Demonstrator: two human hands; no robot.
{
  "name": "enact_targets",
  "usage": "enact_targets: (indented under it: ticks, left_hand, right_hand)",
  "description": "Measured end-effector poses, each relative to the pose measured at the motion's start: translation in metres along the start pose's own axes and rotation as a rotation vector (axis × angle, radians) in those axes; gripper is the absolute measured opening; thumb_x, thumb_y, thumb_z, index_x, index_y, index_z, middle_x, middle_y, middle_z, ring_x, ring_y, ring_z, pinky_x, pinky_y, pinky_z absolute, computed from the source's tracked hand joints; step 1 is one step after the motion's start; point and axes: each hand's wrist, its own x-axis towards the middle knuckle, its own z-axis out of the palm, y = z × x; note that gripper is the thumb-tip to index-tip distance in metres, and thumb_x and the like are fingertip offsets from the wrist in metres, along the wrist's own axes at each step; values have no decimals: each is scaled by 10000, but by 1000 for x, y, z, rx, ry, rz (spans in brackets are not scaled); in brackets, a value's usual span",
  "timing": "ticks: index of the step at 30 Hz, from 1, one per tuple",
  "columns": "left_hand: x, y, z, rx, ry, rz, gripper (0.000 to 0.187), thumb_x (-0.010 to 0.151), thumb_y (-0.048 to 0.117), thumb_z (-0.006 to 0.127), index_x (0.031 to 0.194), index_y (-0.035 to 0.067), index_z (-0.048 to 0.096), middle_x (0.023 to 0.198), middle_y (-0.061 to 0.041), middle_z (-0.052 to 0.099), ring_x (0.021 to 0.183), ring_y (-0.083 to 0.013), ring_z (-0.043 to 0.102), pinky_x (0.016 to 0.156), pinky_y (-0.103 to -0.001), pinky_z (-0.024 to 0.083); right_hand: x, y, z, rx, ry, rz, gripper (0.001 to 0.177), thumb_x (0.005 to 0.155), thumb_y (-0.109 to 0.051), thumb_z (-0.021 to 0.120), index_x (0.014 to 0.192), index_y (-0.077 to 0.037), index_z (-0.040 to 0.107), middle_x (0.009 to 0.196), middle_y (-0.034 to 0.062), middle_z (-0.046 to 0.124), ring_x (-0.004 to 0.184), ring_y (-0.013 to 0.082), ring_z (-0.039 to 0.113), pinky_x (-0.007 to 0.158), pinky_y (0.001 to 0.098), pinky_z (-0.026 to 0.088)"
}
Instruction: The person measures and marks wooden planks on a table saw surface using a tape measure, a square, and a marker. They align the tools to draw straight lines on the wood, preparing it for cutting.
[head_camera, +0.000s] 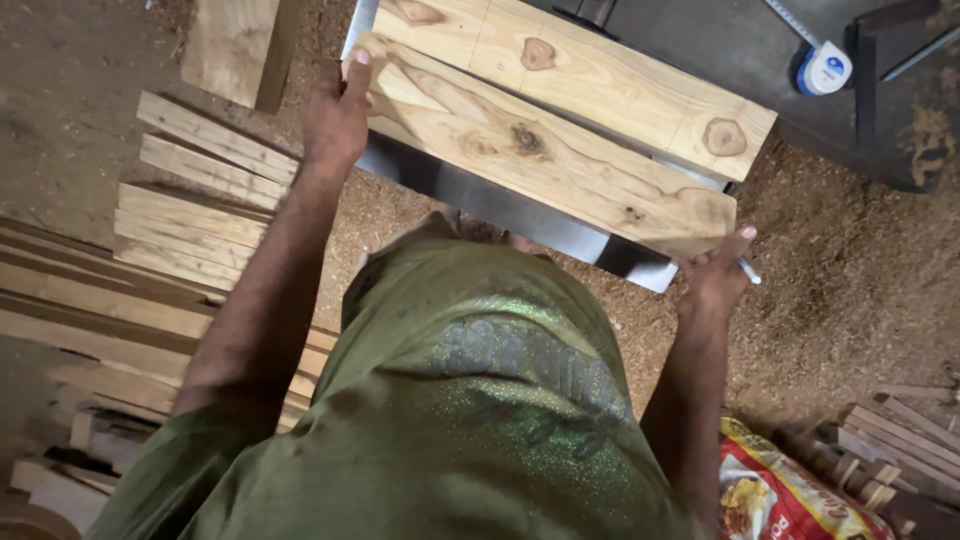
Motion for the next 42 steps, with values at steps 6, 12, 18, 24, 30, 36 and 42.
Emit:
enact_targets:
  ticks: [6,12,18,24,30,36,42]
  left_hand:
    - [1,-9,1,-73,-16,23,583,1037,533,554,1217,-19,613,951,-126,695,890,-240,672,815,-390,516]
    - [1,-34,1,-343,-78,73,412,1045,336,591,1265,-8,648,1118,-108,737,1002,-194,651,885,-324,511]
    - [14,-51,-2,-582,-166,-97,287,951,191,582,1227,117,602,1175,-45,668,1061,-161,636,901,-349,525]
    - [2,-59,-7,-647,-252,-10,208,980,174,578,1173,102,560,1186,-57,631,1138,-200,607,1028,-434,512]
    - [-30,-57,-11,-668,-203,-182,230,1055,339,569,1107,119,524,1272,-84,720,1230,-227,660,1030,-496,542]
    - [-35,-67,-11,-819,-175,-313,430,934,288,708,1258,83,515,1263,-97,667,1206,-255,650,980,-473,582]
    - [-29,-45,-19,-653,-202,-365,830,856,379,834,1431,-10,379,1324,-132,638,1228,-269,657,1055,-468,555]
  right_hand:
    - [-6,0,-2,0,11,-14,605,1048,-534,464,1387,-33,459,1354,193,628,1209,338,684,979,489,577]
    - [-20,0,-4,159,-28,5,381,1069,-286,459,1368,-54,413,1355,189,602,1276,345,643,1062,481,512]
    - [-22,-19,-5,187,37,32,260,995,-153,526,1240,-74,561,1213,156,595,1132,271,636,1075,486,524]
    - [-34,-23,-4,387,-94,-51,270,1012,-235,585,1194,-41,537,1244,167,650,1212,309,660,1092,482,544]
    - [-59,-13,-11,-438,-107,-381,282,1106,-252,563,1199,14,561,1138,178,676,1034,285,708,840,445,595]
    - [-57,7,-13,320,-200,-76,217,1041,-195,603,1131,3,609,1137,154,697,1050,249,707,924,410,595]
    - [-47,8,-20,-450,-174,-357,195,1119,-159,603,1254,-22,633,1179,202,636,1088,277,636,966,398,545]
